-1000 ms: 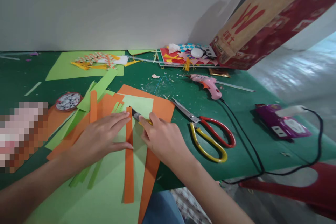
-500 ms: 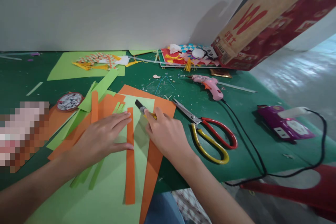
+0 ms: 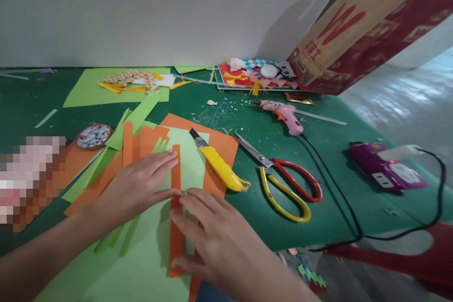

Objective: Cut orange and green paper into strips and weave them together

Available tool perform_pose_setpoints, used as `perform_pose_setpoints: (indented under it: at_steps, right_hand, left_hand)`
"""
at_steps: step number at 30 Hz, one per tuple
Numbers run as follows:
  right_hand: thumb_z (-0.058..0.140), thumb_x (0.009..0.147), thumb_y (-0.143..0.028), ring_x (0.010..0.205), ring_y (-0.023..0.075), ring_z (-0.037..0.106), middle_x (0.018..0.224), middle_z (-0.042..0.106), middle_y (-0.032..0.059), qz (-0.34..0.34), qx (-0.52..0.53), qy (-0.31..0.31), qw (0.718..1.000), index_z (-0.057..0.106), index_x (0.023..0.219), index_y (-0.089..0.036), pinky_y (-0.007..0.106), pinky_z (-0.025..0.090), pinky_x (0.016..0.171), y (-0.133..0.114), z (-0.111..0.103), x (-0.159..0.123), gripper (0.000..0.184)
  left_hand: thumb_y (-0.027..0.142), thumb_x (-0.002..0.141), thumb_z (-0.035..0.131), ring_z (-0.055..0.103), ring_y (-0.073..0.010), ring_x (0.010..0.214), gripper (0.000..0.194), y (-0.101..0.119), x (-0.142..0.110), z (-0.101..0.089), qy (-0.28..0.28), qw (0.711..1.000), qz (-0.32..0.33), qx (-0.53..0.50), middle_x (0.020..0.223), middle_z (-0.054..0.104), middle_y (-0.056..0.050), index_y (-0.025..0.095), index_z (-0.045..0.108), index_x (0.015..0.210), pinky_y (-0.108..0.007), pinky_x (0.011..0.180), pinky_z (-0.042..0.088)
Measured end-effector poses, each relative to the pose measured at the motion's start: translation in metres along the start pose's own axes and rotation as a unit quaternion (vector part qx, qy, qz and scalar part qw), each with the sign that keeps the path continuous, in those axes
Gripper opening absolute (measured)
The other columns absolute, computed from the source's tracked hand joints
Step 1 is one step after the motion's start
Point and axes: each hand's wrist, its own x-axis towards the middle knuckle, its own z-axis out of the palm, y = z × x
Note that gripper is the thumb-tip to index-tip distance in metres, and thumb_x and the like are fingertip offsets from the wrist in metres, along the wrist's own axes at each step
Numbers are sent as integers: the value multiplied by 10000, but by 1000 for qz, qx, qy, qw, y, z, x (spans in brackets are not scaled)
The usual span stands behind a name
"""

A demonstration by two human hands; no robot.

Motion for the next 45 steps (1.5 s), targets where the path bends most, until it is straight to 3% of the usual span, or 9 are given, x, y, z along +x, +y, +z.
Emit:
perform_pose_setpoints:
  at_steps: [4,10,15,20,27,35,45]
  right_hand:
    - [599,788,-484,1102,241,553,1123,624,125,0,0,-38,999,612,1109,-146,366,516,856,-6,1,-6,466]
    - [567,790,-536,1045,248,580,1053,644,135,-8,1,-34,999,618,1086,-135,359,529,789,-8,2,-4,501]
    - [555,834,-452,1033,242,592,1049,651,120,-1,4,-34,999,634,1051,-162,351,528,785,-11,0,-4,371]
    - [492,870,-448,1006,223,603,1019,659,105,1,38,-46,998,630,1074,-164,348,535,786,-6,-1,-4,376]
    - [367,867,-545,980,223,611,973,664,104,-14,44,-15,999,630,1064,-137,349,528,786,-3,2,-2,524]
    - [395,772,-646,950,224,620,926,667,115,-35,46,29,998,646,996,-130,336,527,763,2,11,-4,616]
    - [545,771,-583,877,197,628,823,666,93,-65,64,73,993,647,959,-109,300,521,764,8,14,-2,520]
  left_hand:
    - [439,947,347,592,-219,1107,484,1,0,1,3,1000,-7,10,1211,626,-129,65,590,1135,-331,926,480]
    - [401,953,354,603,-220,1086,453,1,0,1,12,1000,-6,5,1191,638,-128,60,600,1122,-339,920,484]
    - [406,950,359,583,-219,1115,450,1,0,0,-5,1000,-7,-2,1216,621,-135,70,591,1141,-339,939,474]
    - [426,941,370,584,-232,1115,466,0,0,1,-9,1000,-6,-4,1224,614,-140,68,586,1149,-350,939,475]
    - [433,941,369,582,-229,1119,467,1,0,1,-12,1000,-10,-7,1218,620,-132,74,592,1140,-350,936,480]
    - [447,948,332,591,-227,1107,497,0,0,-2,-2,1000,-5,-2,1204,630,-127,68,597,1129,-341,931,480]
    - [449,937,365,576,-237,1129,485,0,0,-1,-12,1000,-7,-10,1229,610,-145,73,588,1146,-357,941,477]
